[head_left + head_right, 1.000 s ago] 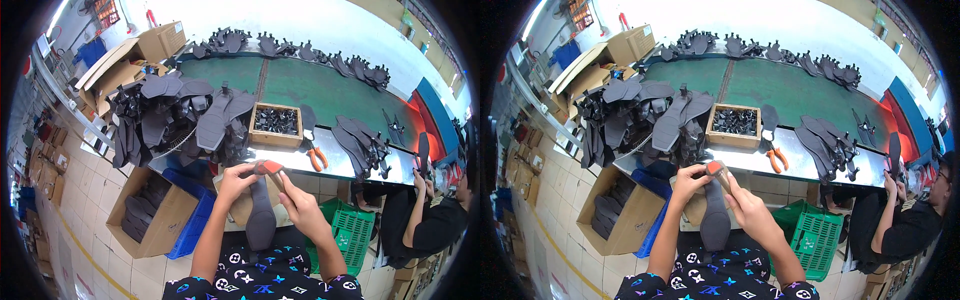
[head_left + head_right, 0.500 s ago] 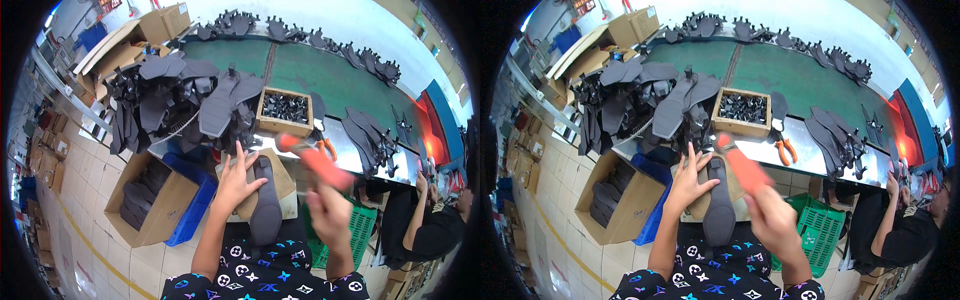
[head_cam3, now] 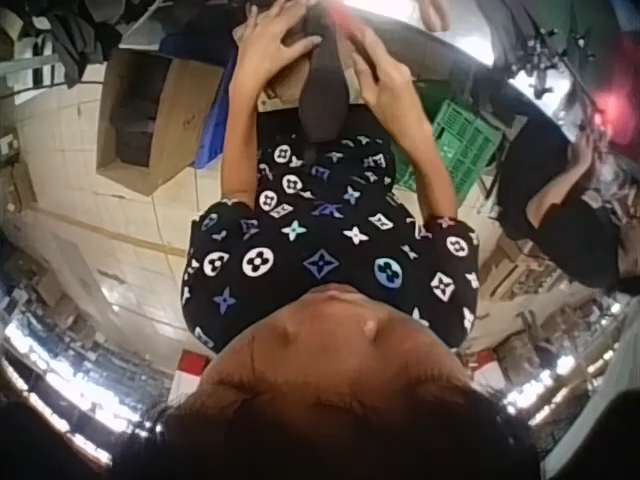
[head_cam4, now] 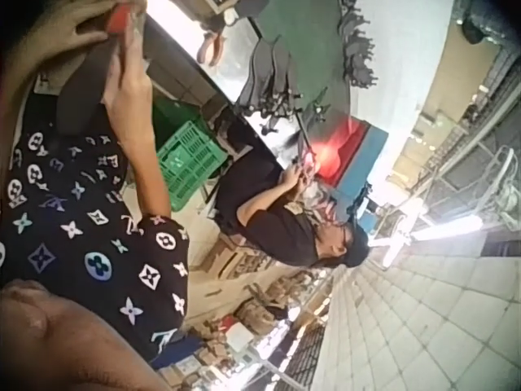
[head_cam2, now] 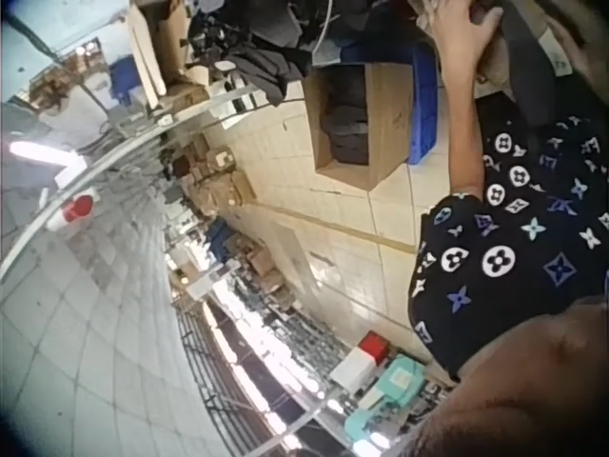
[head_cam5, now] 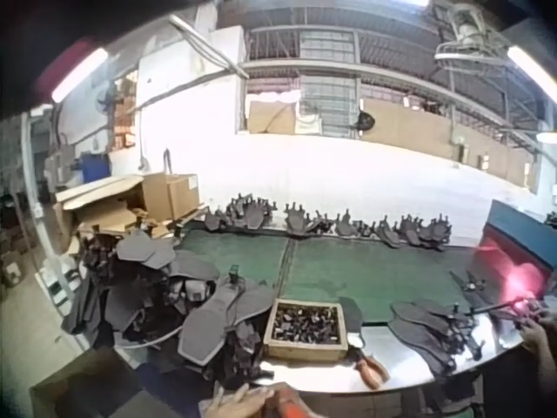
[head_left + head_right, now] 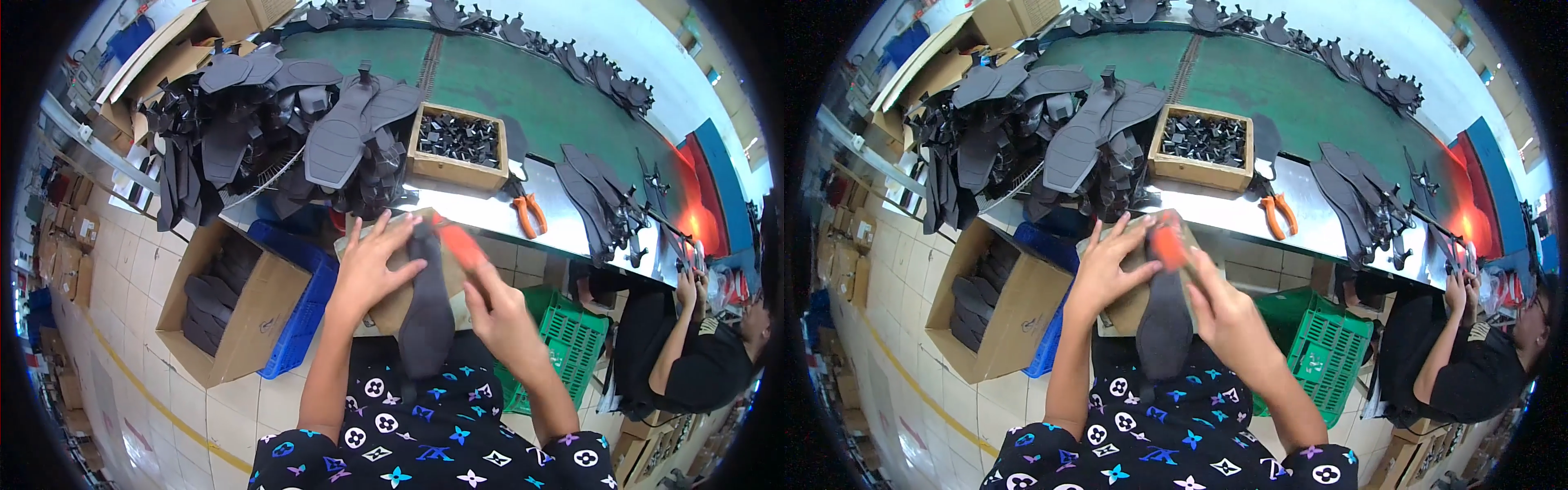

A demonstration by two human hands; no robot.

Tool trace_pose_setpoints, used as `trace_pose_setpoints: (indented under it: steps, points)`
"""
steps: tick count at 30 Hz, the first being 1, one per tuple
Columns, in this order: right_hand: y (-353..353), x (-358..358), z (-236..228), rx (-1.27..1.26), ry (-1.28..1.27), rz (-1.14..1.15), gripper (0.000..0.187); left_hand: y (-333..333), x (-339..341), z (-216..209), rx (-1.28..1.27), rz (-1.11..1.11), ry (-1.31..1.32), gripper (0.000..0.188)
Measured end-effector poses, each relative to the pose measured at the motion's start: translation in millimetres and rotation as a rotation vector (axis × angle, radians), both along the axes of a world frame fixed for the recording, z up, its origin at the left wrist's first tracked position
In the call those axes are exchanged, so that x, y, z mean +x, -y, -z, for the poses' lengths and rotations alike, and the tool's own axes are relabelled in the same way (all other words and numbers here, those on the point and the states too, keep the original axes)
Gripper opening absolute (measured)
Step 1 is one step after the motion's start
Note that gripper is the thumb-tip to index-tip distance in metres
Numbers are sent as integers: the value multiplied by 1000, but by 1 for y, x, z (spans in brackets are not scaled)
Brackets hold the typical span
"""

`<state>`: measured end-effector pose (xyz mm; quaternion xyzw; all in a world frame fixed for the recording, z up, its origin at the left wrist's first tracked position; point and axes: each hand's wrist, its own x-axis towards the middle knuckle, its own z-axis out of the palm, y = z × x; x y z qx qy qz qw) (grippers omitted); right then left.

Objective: Hammering components onto shoe soles during manufacturing.

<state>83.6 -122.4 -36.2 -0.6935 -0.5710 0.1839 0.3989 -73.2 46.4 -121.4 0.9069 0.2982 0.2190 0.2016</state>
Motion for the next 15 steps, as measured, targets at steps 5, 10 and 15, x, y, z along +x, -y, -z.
trace_pose_setpoints:
  steps: [5, 10, 15]
  points:
    - [9, 16, -14, 59, -27, 114, 39, -1, 5, 1, -76, -1, 66, 51]
    - [-1, 19, 8, 185, -27, 116, 40, 12, -6, -3, -292, 210, 373, 39]
    - [-26, 11, 24, 207, 237, -69, 44, 85, -43, -75, -554, 228, 346, 25]
